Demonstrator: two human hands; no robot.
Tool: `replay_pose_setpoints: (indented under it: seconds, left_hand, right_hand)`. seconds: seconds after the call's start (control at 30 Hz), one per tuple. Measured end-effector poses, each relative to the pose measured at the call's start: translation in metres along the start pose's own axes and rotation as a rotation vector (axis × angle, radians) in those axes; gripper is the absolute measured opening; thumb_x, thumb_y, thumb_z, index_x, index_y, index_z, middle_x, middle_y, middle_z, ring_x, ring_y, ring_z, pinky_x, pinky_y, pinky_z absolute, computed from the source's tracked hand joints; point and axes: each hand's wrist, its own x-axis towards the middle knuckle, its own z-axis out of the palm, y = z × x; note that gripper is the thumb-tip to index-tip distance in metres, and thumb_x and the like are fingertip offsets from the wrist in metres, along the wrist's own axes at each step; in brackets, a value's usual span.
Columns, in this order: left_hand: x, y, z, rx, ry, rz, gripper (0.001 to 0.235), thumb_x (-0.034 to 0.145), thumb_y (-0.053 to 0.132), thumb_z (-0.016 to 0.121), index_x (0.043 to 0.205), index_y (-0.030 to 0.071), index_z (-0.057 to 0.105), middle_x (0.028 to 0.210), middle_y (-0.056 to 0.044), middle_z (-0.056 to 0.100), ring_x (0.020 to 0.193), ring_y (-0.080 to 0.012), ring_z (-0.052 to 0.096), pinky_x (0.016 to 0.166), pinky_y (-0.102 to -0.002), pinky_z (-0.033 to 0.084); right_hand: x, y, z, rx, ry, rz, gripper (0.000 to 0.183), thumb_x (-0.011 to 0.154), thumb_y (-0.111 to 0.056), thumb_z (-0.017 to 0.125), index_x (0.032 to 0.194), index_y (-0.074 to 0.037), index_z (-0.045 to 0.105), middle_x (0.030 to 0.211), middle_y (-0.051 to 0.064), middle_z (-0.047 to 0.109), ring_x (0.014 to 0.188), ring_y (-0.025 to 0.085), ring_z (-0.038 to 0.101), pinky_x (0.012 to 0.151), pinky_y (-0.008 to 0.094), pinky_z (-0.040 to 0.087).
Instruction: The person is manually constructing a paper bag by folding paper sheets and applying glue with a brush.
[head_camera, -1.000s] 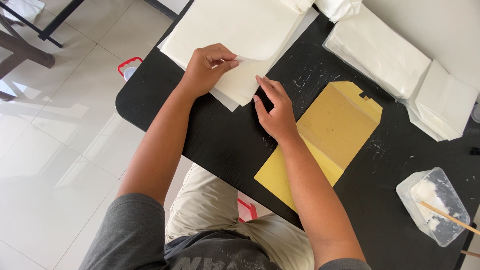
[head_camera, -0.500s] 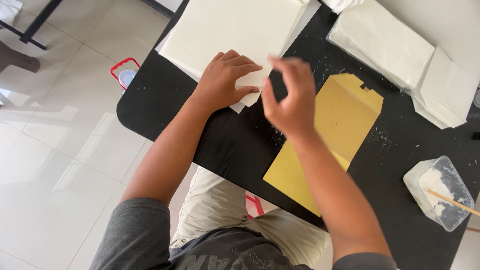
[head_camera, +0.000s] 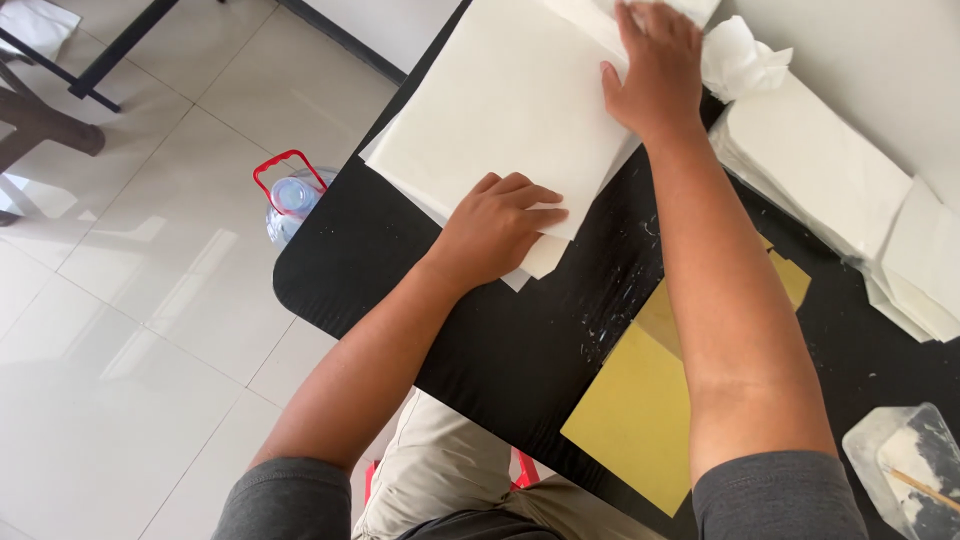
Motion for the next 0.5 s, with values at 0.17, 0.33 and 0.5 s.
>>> replay_pose_setpoints:
  seconds: [0.17,0.33,0.5]
  left_hand:
    - [-0.002,-0.001,0.006,0.075,0.074,0.041,0.042,0.089,-0.012,0.066,0.118,0.018,0.075,0.118,0.000,0.076,0.096,-0.0241,0.063,0.075,-0.038,0.045]
    - [0.005,0.008,-0.018,0.140,0.283,0.057,0.040,0.097,-0.011,0.065,0.122,0.018,0.075,0.122,0.005,0.078,0.099,-0.0206,0.066,0.075,-0.034,0.045]
    - [0.005,0.017,-0.039,0.202,0.447,0.108,0.032,0.105,-0.006,0.057,0.125,0.015,0.071,0.122,0.004,0.077,0.101,-0.0206,0.067,0.081,-0.035,0.048]
  right_hand:
    - [0.019,0.001,-0.001,-0.147,0.120,-0.023,0.061,0.092,-0.009,0.079,0.148,-0.014,0.056,0.126,0.023,0.055,0.102,0.046,0.056,0.080,0.057,0.048]
    - [0.023,0.019,0.008,-0.253,0.256,-0.169,0.050,0.083,-0.015,0.079,0.133,-0.016,0.070,0.121,0.011,0.061,0.100,0.035,0.058,0.066,0.047,0.050]
    - [0.023,0.031,0.010,-0.157,0.187,-0.147,0.048,0.088,-0.017,0.084,0.135,-0.017,0.074,0.123,0.012,0.066,0.105,0.036,0.061,0.070,0.051,0.053]
